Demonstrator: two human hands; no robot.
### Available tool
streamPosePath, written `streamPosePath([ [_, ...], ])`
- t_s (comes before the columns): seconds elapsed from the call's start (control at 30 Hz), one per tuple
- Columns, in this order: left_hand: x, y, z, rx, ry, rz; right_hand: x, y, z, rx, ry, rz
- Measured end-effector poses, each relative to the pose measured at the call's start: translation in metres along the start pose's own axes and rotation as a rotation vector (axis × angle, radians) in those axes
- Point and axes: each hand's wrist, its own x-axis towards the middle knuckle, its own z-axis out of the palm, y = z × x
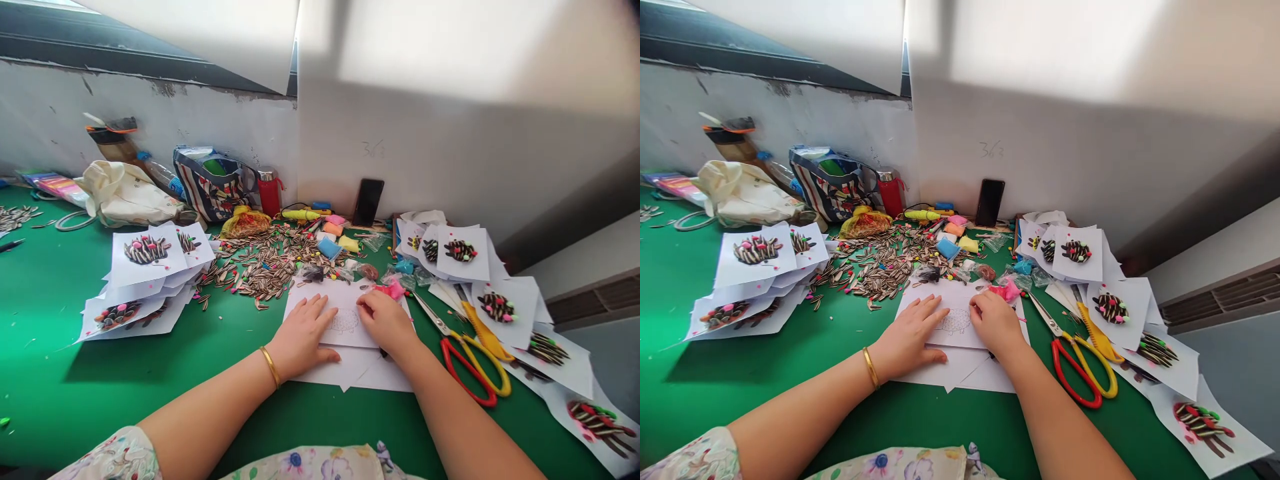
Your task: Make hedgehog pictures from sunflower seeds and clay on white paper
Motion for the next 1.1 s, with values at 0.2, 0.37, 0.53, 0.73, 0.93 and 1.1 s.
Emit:
streamPosePath([
  [0.2, 0.000, -0.001, 0.003, 0.000, 0.015, -0.004, 0.003, 0.024, -0.013, -0.191, 0.140, 0.066],
  [0.37, -0.001, -0.001, 0.004, -0.001, 0.030, -0.006, 0.004, 0.038, -0.013, -0.351, 0.140, 0.135],
  [0.53, 0.000, -0.002, 0.005, 0.004, 0.037, -0.004, 0.004, 0.036, -0.014, -0.360, 0.117, 0.134],
  [0.73, 0.000, -0.002, 0.005, -0.028, 0.091, 0.020, 0.000, 0.019, -0.023, -0.246, 0.277, 0.054],
  [0.93, 0.000, 0.007, -0.011, -0.153, 0.272, -0.025, -0.006, -0.021, -0.019, 0.066, 0.226, -0.215],
  [1.1, 0.005, 0.002, -0.009, -0.593, 0.385, -0.182, -0.008, -0.045, -0.016, 0.175, 0.143, -0.266],
])
